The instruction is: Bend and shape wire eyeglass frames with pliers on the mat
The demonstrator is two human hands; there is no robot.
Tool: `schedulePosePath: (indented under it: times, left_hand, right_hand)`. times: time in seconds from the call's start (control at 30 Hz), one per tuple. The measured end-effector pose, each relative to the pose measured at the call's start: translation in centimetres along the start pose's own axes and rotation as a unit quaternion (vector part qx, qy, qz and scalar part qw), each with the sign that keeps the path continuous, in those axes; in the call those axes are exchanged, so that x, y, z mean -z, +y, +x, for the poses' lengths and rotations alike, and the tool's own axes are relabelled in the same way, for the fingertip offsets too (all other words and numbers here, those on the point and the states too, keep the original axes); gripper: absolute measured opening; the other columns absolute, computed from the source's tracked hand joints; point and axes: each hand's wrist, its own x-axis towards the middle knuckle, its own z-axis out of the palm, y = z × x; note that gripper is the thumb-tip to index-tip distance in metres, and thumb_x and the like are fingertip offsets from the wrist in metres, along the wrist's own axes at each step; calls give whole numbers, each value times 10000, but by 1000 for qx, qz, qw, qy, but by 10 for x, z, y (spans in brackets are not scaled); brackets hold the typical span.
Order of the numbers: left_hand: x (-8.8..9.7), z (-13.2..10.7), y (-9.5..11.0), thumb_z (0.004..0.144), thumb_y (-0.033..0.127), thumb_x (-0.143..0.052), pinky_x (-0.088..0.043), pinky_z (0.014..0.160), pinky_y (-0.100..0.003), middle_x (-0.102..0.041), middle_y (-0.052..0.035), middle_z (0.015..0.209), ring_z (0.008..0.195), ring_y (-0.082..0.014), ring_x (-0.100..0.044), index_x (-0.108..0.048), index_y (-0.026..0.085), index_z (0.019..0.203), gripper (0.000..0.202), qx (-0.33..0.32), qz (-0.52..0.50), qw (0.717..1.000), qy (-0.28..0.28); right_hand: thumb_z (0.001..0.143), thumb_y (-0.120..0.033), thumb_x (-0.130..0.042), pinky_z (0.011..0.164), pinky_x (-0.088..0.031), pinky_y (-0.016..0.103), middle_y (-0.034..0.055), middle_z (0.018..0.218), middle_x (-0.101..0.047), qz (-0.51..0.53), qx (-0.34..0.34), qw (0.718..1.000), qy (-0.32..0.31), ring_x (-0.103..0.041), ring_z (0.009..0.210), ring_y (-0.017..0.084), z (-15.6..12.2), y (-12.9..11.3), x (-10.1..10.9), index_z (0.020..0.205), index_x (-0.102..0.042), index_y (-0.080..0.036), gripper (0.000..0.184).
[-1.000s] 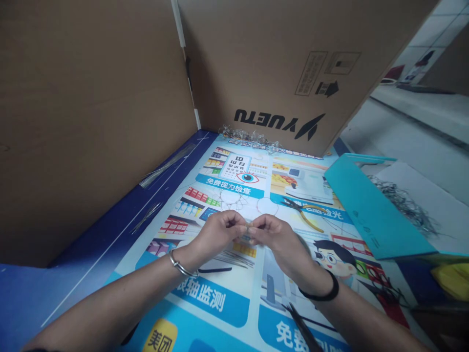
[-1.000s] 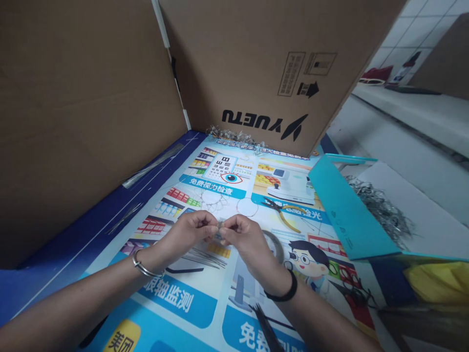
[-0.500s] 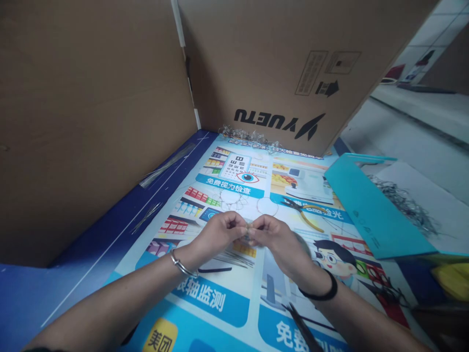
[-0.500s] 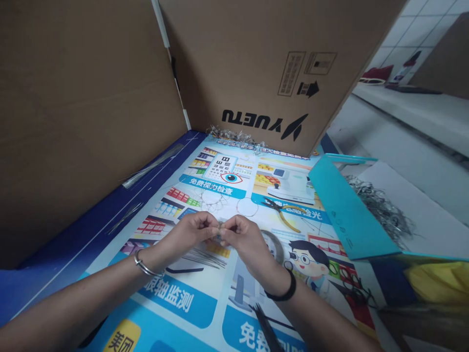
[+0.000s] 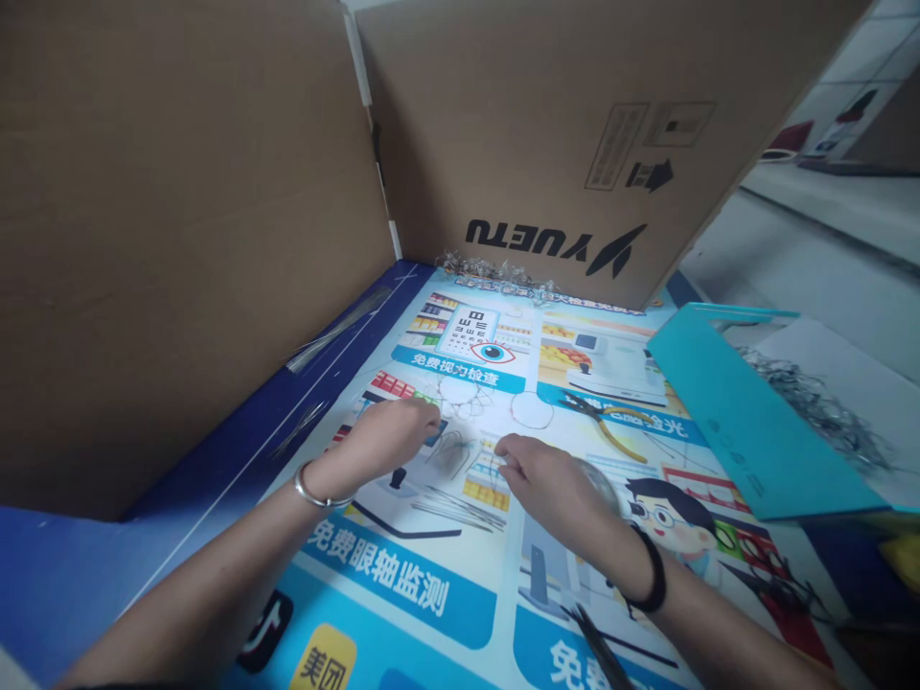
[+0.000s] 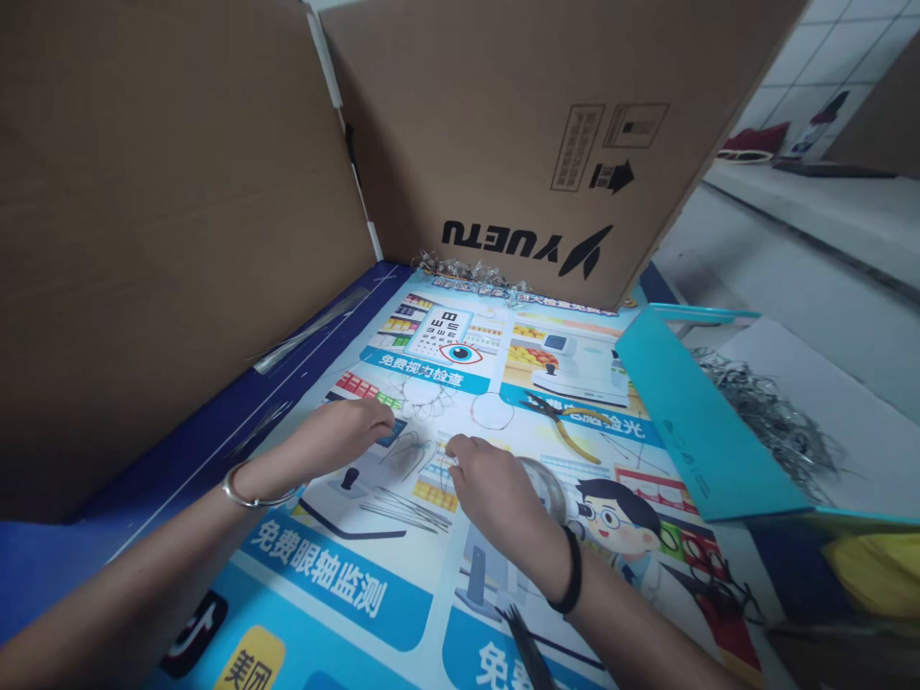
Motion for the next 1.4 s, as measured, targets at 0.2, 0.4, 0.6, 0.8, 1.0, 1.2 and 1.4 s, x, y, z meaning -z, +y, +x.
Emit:
schedulePosePath:
  times: [0.2,0.4,0.6,0.8,1.0,1.2,1.4]
  left_hand:
    - [-11,0,-9,855,226,-418,-300,539,-249,-637,-64,758,620,-156,-544,-608,162,761,221,11,12,1000,-11]
    - [-16,2,-10,843,224,-430,-320,568,-247,-634,-60,778,662,-155,-555,-600,160,741,208,-1,-4,1000,-6]
    - [-17,4,-5,828,216,-423,-335,560,-243,-624,-58,783,663,-149,-558,-605,159,751,205,2,-24,1000,-4]
    - [-17,5,-5,834,184,-392,-301,540,-244,-615,-50,782,636,-139,-526,-566,168,721,207,-7,-17,1000,-5]
    - [-17,6,-5,839,185,-384,-281,529,-244,-601,-54,755,616,-132,-506,-546,155,717,205,-12,1,1000,-5]
    - [-17,4,-4,850,169,-364,-287,522,-243,-603,-53,738,602,-134,-519,-541,156,717,222,-20,25,999,-7]
    - [-18,3,-4,850,157,-358,-317,524,-245,-623,-74,788,625,-151,-551,-571,156,764,230,-13,55,998,-16]
  right_hand:
    - [841,-163,-451,598,-335,270,46,843,-655,-114,41,992,16,-601,771,187,0,-1,-6,879,-608,-208,168]
    - [870,-228,-444,680,-396,297,64,915,-656,-114,72,987,85,-594,835,202,-1,7,-1,917,-633,-207,196]
    - [902,-259,-402,737,-427,295,53,851,-665,-62,99,980,159,-597,832,179,-3,31,5,867,-655,-209,260]
    - [873,-268,-471,786,-449,323,56,838,-683,-30,144,953,266,-613,824,184,-7,56,-1,858,-671,-199,212]
    - [848,-264,-516,771,-463,300,44,834,-683,-28,142,933,330,-620,792,169,-10,77,-4,864,-659,-204,156]
    - [842,-275,-518,772,-458,309,45,840,-689,-38,117,925,358,-624,803,180,-9,89,-4,858,-656,-213,152]
    - [842,-270,-512,748,-457,295,35,815,-686,-26,102,924,369,-620,776,172,-5,92,-4,833,-651,-215,149]
